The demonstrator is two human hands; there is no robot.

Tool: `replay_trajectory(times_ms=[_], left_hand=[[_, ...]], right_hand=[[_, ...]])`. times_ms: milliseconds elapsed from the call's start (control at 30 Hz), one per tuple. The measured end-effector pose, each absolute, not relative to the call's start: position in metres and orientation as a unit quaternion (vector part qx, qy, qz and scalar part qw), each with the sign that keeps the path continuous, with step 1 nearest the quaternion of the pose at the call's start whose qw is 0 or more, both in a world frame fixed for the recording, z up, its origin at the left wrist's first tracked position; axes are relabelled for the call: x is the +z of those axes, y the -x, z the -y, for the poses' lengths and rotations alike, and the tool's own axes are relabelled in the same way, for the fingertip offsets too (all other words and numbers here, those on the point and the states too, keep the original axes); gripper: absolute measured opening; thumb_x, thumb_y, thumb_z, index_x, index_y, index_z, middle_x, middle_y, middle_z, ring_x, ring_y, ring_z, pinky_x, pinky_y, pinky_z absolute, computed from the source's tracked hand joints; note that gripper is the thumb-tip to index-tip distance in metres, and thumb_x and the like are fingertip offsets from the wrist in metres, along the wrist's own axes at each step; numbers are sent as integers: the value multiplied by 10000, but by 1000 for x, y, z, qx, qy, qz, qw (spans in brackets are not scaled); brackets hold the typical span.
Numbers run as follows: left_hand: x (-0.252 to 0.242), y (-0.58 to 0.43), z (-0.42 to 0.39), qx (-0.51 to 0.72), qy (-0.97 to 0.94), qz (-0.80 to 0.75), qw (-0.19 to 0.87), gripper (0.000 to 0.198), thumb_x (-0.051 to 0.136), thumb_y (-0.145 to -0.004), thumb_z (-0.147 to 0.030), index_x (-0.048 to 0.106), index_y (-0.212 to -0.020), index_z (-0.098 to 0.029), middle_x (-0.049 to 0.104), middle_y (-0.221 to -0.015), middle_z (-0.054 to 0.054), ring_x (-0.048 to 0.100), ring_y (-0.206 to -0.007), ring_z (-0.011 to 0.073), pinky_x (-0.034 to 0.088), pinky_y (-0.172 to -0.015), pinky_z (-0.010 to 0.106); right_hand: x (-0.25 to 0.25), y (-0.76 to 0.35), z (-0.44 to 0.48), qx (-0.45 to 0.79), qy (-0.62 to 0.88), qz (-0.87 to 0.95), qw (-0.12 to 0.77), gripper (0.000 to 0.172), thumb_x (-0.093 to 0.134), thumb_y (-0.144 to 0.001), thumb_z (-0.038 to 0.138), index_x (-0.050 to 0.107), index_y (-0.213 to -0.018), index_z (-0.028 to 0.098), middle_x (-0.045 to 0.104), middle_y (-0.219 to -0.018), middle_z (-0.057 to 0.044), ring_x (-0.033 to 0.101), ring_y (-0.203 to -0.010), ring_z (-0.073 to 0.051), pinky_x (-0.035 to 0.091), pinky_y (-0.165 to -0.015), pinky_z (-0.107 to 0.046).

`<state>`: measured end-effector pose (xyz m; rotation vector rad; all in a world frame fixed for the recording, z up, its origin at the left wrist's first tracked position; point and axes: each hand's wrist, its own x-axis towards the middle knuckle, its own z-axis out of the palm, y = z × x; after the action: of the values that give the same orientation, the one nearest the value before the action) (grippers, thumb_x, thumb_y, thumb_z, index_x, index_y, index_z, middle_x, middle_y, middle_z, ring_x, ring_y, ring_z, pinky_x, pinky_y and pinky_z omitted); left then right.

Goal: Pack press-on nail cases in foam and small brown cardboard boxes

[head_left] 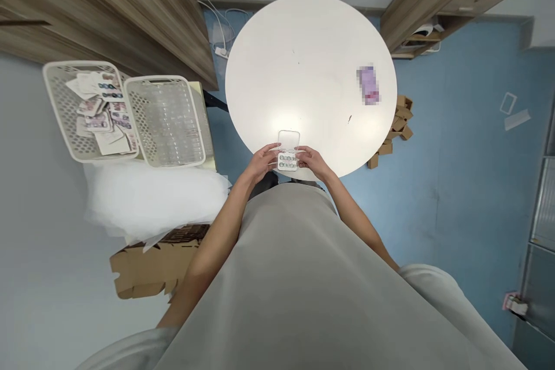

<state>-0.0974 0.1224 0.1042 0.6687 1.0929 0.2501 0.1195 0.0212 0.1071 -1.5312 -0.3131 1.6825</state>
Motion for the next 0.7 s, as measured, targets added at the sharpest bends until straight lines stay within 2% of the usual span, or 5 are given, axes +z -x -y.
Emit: replay_trajectory(times_ms=[167,333,467,600,700], left_hand=[[128,90,-127,138,-326,-476,805,654,927,-818,-535,755,-1374,-236,800,-1308,130,753,-1104,257,623,-897,365],[141,82,-130,168,-338,-468,799,592,917,-815,-566,783,-1289,-236,790,-1306,116,736,-1163,269,612,-943,372],[152,76,-133,182,-351,-463,793,550,880,-850,-574,782,-1271,-233,761,-1415,133,711,-1257,293,602,-1016,405],[160,75,-136,179,-365,-466,786,610,853,-893,-567,724,-1397,-248,712,-1518,153,687,-1355,312,583,-1094,435],[161,76,-135,180,-385,-471,773,789,912,-854,-508,624,-1551,-276,622,-1633,171,621,-1475,343,564,-1145,441]], right_hand=[[134,-132,-24,653,581,186,450,551,900,-839,501,762,-1321,273,793,-1045,-8,660,-808,-142,585,-792,-299],[150,-137,-28,628,590,200,467,461,850,-871,544,796,-1246,282,785,-1228,-26,661,-865,-140,605,-863,-315],[157,-137,-31,624,594,197,468,399,780,-930,587,807,-1183,281,778,-1279,-43,698,-978,-169,621,-902,-320],[159,-136,-34,620,596,218,461,477,866,-870,533,775,-1268,287,744,-1401,-72,724,-1122,-222,638,-944,-344],[160,-135,-35,605,612,231,454,632,914,-817,492,732,-1387,289,705,-1466,-99,730,-1142,-248,646,-977,-381]])
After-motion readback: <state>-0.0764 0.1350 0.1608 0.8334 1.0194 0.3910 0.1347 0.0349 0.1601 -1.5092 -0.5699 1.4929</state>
